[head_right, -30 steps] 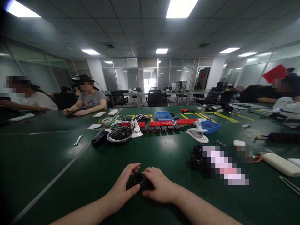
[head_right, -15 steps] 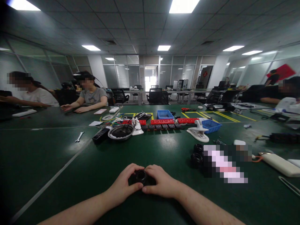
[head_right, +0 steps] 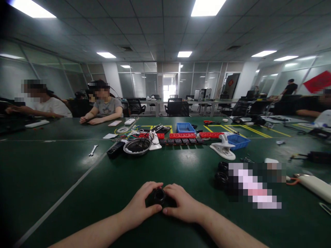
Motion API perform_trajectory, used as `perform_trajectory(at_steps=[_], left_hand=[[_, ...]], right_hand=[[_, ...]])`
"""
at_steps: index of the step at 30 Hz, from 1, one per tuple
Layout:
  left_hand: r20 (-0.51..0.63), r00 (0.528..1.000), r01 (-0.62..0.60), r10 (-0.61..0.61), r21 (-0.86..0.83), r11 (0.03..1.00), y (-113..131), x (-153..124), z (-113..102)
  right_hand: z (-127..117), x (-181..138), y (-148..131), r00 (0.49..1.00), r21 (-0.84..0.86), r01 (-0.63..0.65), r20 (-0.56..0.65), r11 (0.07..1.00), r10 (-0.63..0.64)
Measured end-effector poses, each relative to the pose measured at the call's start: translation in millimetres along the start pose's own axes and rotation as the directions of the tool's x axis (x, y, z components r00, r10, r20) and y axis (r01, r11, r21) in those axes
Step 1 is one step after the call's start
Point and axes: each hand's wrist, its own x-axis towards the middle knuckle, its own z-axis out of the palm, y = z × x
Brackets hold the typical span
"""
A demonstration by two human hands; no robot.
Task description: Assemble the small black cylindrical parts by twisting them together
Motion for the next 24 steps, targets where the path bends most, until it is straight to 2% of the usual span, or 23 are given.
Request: perform_trajectory(at_steps=[5, 12, 16, 20, 22, 24], left_hand=[[0.031, 0.998, -0.059, 0.058, 0.006, 0.998, 1, 0, -2], [0.057, 0.998, -0.008, 0.012, -0.065, 0.998, 1, 4, -2], [-0.004, 0.999, 0.047, -0.047, -0.016, 0.999, 1, 4, 2], [-0.113, 0.99, 0.091, -0.083, 0.068, 0.994, 1, 4, 7], [-0.125, 0.99, 0.08, -0.068, 0.092, 0.993, 1, 4, 9], [-0.098, 0.995, 0.041, -0.032, 0.091, 0.995, 0, 2, 8]], right_hand=[[-2, 0, 0, 1.0, 0.0, -0.014, 0.025, 1.0, 0.014], [1, 3, -2, 0.999, -0.06, -0.052, -0.016, 0.997, 0.051], [10, 8, -2, 0.99, -0.159, -0.123, -0.084, 0.98, 0.111], [22, 10, -9, 0.96, -0.379, -0.252, -0.217, 0.891, 0.179], [24, 9, -13, 0.957, -0.429, -0.254, -0.244, 0.867, 0.16], [24, 7, -15, 0.964, -0.404, -0.218, -0.232, 0.889, 0.131]])
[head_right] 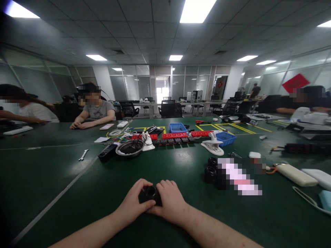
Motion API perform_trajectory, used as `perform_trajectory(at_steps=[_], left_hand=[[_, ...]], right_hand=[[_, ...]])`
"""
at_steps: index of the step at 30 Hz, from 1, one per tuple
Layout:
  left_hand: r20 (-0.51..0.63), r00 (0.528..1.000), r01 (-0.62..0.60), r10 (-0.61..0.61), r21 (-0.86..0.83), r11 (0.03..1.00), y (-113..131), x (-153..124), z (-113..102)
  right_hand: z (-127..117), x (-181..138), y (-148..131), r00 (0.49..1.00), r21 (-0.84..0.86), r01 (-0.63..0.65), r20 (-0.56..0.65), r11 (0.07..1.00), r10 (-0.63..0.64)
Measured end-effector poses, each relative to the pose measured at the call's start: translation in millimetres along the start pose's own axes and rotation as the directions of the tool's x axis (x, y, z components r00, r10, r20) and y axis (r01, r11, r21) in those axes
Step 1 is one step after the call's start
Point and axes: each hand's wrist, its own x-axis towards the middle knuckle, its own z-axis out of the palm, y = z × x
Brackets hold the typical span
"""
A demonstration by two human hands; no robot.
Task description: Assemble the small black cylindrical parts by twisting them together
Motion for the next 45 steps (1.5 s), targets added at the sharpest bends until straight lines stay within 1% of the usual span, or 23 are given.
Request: perform_trajectory(at_steps=[3, 8, 11, 13, 16, 18, 20, 21, 23, 25, 28, 30, 33, 36, 38, 40, 42, 45], left_hand=[[0.055, 0.996, -0.067, 0.07, -0.049, 0.997, -3, -3, -2], [0.146, 0.982, -0.108, 0.12, -0.09, 0.99, -4, -6, -10], [0.178, 0.973, -0.137, 0.148, -0.072, 0.988, -2, -3, -15], [0.194, 0.971, -0.133, 0.14, -0.051, 0.99, 0, -1, -17], [0.181, 0.981, -0.067, 0.066, -0.001, 0.998, 1, 0, -14], [0.117, 0.993, 0.004, -0.01, 0.049, 0.999, 1, 0, -10], [0.039, 0.997, 0.065, -0.069, 0.098, 0.993, 1, 0, -5], [0.009, 0.996, 0.085, -0.086, 0.117, 0.99, 1, 0, -3], [-0.005, 0.997, 0.077, -0.077, 0.122, 0.989, 0, 0, -2], [0.021, 1.0, 0.016, -0.018, 0.08, 0.997, 0, -1, -4], [0.064, 0.993, -0.094, 0.095, -0.008, 0.996, -2, -1, -13], [0.129, 0.98, -0.143, 0.149, -0.057, 0.988, -2, 0, -20], [0.242, 0.947, -0.181, 0.209, -0.133, 0.974, -1, 2, -28], [0.264, 0.928, -0.229, 0.263, -0.154, 0.961, 2, 3, -32], [0.266, 0.927, -0.237, 0.264, -0.13, 0.963, 6, 2, -31], [0.265, 0.939, -0.207, 0.221, -0.08, 0.975, 10, -1, -29], [0.238, 0.955, -0.177, 0.176, -0.018, 0.984, 13, -4, -24], [0.16, 0.981, -0.119, 0.108, 0.062, 0.991, 16, -8, -14]], right_hand=[[-6, -1, 6, 0.996, 0.147, 0.067, 0.048, 0.987, -0.075], [-17, 3, 24, 0.963, 0.365, 0.129, 0.176, 0.922, -0.205], [-19, 6, 30, 0.952, 0.416, 0.157, 0.179, 0.896, -0.249], [-16, 6, 30, 0.963, 0.397, 0.131, 0.168, 0.909, -0.213], [-10, 4, 23, 0.987, 0.312, 0.034, 0.138, 0.95, -0.081], [-6, 2, 15, 0.995, 0.207, -0.028, 0.096, 0.978, 0.008], [-3, 1, 7, 0.997, 0.088, -0.064, 0.058, 0.994, 0.059], [-2, 0, 4, 0.996, 0.042, -0.077, 0.041, 0.996, 0.075], [-1, 0, 1, 0.996, 0.006, -0.091, 0.023, 0.996, 0.091], [-2, 0, 3, 0.997, 0.058, -0.079, 0.031, 0.995, 0.077], [-7, 1, 10, 0.996, 0.2, 0.012, 0.087, 0.98, -0.03], [-11, 2, 14, 0.987, 0.246, 0.067, 0.127, 0.967, -0.101], [-16, 3, 19, 0.969, 0.279, 0.114, 0.181, 0.954, -0.168], [-18, 5, 24, 0.953, 0.33, 0.15, 0.204, 0.932, -0.226], [-19, 5, 25, 0.951, 0.34, 0.155, 0.202, 0.928, -0.233], [-18, 4, 24, 0.961, 0.317, 0.136, 0.19, 0.939, -0.203], [-15, 2, 20, 0.976, 0.258, 0.098, 0.163, 0.961, -0.143], [-8, 0, 11, 0.991, 0.126, 0.069, 0.102, 0.99, -0.082]])
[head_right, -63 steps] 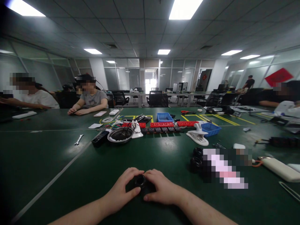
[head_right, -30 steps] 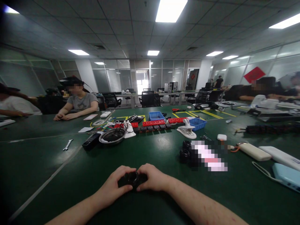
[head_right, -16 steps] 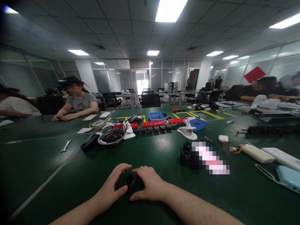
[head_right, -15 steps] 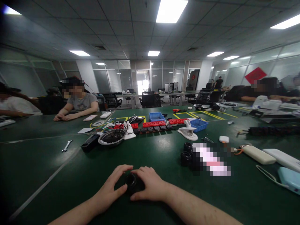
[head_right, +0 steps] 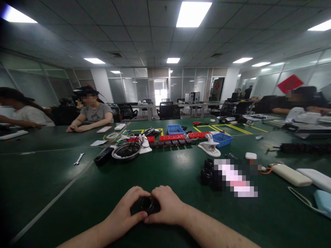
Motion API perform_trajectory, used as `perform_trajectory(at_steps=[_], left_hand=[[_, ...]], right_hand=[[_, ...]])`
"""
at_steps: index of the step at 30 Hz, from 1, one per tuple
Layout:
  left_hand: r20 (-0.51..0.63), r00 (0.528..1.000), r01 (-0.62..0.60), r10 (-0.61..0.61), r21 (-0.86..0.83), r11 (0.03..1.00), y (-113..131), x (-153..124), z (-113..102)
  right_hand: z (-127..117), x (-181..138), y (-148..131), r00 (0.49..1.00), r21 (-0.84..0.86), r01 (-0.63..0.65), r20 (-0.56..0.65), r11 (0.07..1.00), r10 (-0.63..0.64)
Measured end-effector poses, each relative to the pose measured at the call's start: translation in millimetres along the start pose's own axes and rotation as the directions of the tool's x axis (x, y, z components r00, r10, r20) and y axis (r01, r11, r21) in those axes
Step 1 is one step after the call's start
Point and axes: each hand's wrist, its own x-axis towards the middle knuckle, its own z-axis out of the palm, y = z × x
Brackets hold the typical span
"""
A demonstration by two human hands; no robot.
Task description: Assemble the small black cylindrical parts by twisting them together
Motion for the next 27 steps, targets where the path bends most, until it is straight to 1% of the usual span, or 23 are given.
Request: perform_trajectory(at_steps=[3, 5, 8, 11, 14, 17, 19, 21, 24, 26, 27], left_hand=[[-0.073, 0.993, 0.092, -0.091, 0.02, 0.996, -1, 1, 7], [-0.086, 0.993, 0.084, -0.085, -0.006, 0.996, -4, 1, 8], [-0.056, 0.998, -0.019, 0.014, -0.076, 0.997, -10, 1, 3], [0.007, 0.992, -0.123, 0.124, -0.126, 0.984, -13, 1, -6], [0.062, 0.975, -0.203, 0.214, -0.153, 0.967, -12, 2, -12], [0.071, 0.968, -0.227, 0.239, -0.144, 0.963, -12, 2, -12], [0.047, 0.974, -0.214, 0.221, -0.125, 0.969, -13, 2, -10], [0.007, 0.986, -0.167, 0.169, -0.101, 0.981, -13, 2, -6], [-0.071, 0.997, -0.021, 0.017, -0.057, 0.998, -10, 1, 0], [-0.121, 0.989, 0.086, -0.088, -0.027, 0.996, -8, 0, 5], [-0.141, 0.983, 0.12, -0.12, -0.013, 0.993, -8, -1, 7]], right_hand=[[7, 0, -5, 0.999, -0.102, -0.018, -0.035, 0.995, 0.015], [7, 0, -5, 0.999, -0.109, -0.022, -0.043, 0.994, 0.018], [0, 0, -1, 0.999, -0.002, 0.041, -0.004, 0.999, -0.042], [-9, -1, 3, 0.99, 0.148, 0.104, 0.082, 0.983, -0.117], [-14, 0, 6, 0.983, 0.215, 0.084, 0.14, 0.973, -0.116], [-12, 2, 9, 0.983, 0.25, 0.077, 0.143, 0.965, -0.116], [-8, 3, 9, 0.987, 0.238, 0.074, 0.121, 0.969, -0.105], [-3, 3, 5, 0.995, 0.175, 0.03, 0.087, 0.984, -0.045], [5, 1, -5, 0.997, 0.02, -0.08, 0.005, 0.997, 0.08], [9, -1, -12, 0.992, -0.075, -0.121, -0.05, 0.99, 0.118], [10, -2, -14, 0.99, -0.109, -0.13, -0.067, 0.985, 0.123]])
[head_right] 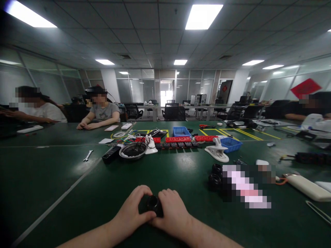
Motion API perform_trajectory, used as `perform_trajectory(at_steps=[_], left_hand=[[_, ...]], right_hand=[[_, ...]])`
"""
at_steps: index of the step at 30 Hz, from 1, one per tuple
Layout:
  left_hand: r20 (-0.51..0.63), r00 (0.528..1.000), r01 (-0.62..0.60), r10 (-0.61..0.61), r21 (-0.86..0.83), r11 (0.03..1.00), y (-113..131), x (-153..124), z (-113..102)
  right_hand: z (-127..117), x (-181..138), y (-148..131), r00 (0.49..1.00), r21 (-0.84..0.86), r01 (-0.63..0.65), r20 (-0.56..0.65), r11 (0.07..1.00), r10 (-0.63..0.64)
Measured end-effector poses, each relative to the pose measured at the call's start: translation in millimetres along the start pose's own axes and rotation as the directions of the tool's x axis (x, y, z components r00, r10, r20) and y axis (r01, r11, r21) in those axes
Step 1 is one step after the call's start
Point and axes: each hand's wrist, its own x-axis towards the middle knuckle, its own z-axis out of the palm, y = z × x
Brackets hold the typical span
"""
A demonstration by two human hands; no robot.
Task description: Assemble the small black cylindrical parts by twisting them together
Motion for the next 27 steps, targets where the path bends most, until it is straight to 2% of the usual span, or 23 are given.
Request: perform_trajectory(at_steps=[3, 7, 11, 15, 18, 22, 25, 27], left_hand=[[-0.02, 1.0, -0.014, 0.014, 0.01, 1.0, -2, -1, 2], [0.043, 0.986, -0.156, 0.16, -0.083, 0.984, -7, 0, -4], [0.112, 0.954, -0.255, 0.277, -0.172, 0.951, -7, 2, -10], [0.123, 0.94, -0.293, 0.318, -0.187, 0.938, -7, 4, -10], [0.125, 0.957, -0.242, 0.262, -0.155, 0.958, -7, 6, -7], [0.097, 0.985, -0.133, 0.141, -0.084, 0.988, -6, 7, -4], [0.051, 0.992, -0.112, 0.114, -0.034, 0.993, -7, 6, -1], [0.068, 0.985, -0.158, 0.16, -0.024, 0.987, -9, 3, 1]], right_hand=[[-3, -2, -1, 1.0, 0.005, 0.021, -0.011, 1.0, -0.021], [-13, 0, 7, 0.987, 0.23, 0.117, 0.079, 0.966, -0.138], [-18, 3, 16, 0.972, 0.37, 0.119, 0.146, 0.922, -0.184], [-15, 6, 21, 0.971, 0.416, 0.11, 0.151, 0.903, -0.188], [-9, 7, 17, 0.984, 0.393, 0.03, 0.149, 0.919, -0.095], [1, 5, 3, 0.995, 0.192, -0.097, 0.03, 0.977, 0.093], [6, 2, -2, 0.995, 0.077, -0.08, -0.052, 0.994, 0.084], [4, 0, -1, 0.998, 0.094, -0.034, -0.052, 0.995, 0.039]])
